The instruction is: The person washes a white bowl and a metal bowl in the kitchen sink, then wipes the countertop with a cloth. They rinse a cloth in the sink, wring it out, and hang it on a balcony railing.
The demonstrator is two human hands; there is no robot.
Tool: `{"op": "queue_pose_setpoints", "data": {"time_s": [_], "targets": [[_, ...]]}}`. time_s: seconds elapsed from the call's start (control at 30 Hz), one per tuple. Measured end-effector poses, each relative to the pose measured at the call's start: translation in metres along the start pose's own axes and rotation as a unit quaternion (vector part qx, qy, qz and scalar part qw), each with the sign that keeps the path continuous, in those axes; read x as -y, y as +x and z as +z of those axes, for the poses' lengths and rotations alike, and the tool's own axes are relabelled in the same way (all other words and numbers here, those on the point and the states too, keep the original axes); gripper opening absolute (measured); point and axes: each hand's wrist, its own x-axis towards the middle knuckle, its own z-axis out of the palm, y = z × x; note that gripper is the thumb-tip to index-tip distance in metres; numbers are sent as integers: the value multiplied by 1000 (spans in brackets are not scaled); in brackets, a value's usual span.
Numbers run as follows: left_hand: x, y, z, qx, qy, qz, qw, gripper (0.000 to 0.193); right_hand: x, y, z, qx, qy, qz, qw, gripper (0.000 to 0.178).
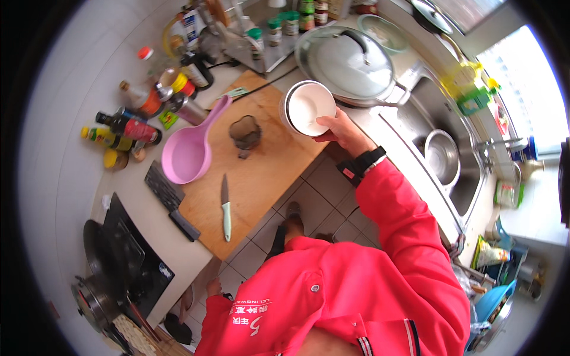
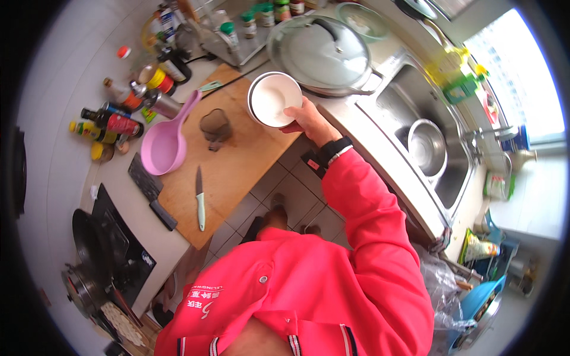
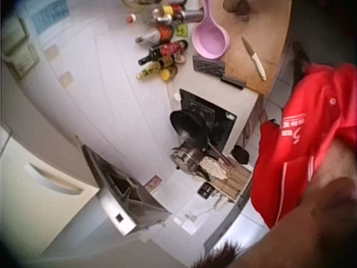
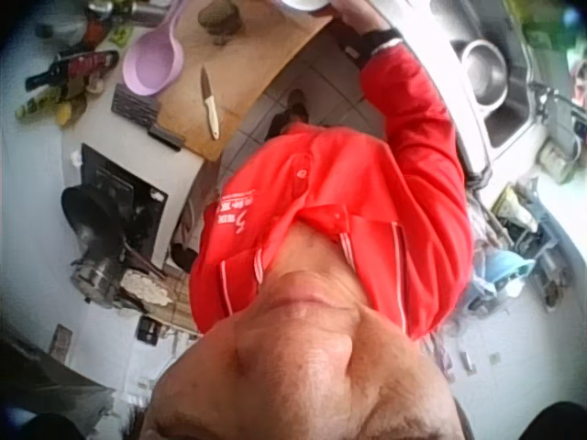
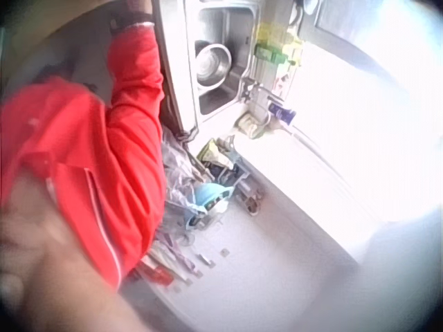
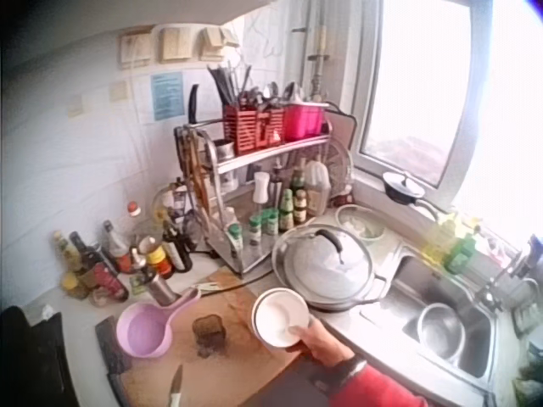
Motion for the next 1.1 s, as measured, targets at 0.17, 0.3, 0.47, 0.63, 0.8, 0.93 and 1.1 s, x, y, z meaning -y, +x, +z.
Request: {"op": "queue_pose_setpoints", "data": {"time_s": [0.17,0.3,0.47,0.63,0.8,0.93,1.1], "targets": [[-29,3,-1,18,30,-8,999,36,12,-92,-95,-104,21,-65,992,45],[-53,-9,15,21,16,8,1000,47,22,-156,-198,-278,-42,-154,947,39],[-58,-39,48,54,64,75,994,46,54,-221,-305,-516,-319,-433,667,41],[-29,-84,66,-5,33,69,997,41,94,-276,-359,-545,-454,-477,518,50],[20,-120,52,-9,41,105,994,38,113,-293,-397,-549,-461,-492,494,51],[65,-126,32,-137,568,348,733,34,108,-291,-443,-551,-546,-483,406,57],[113,-147,24,-256,168,201,930,49,95,-279,-453,-613,-573,-303,452,50]]}}
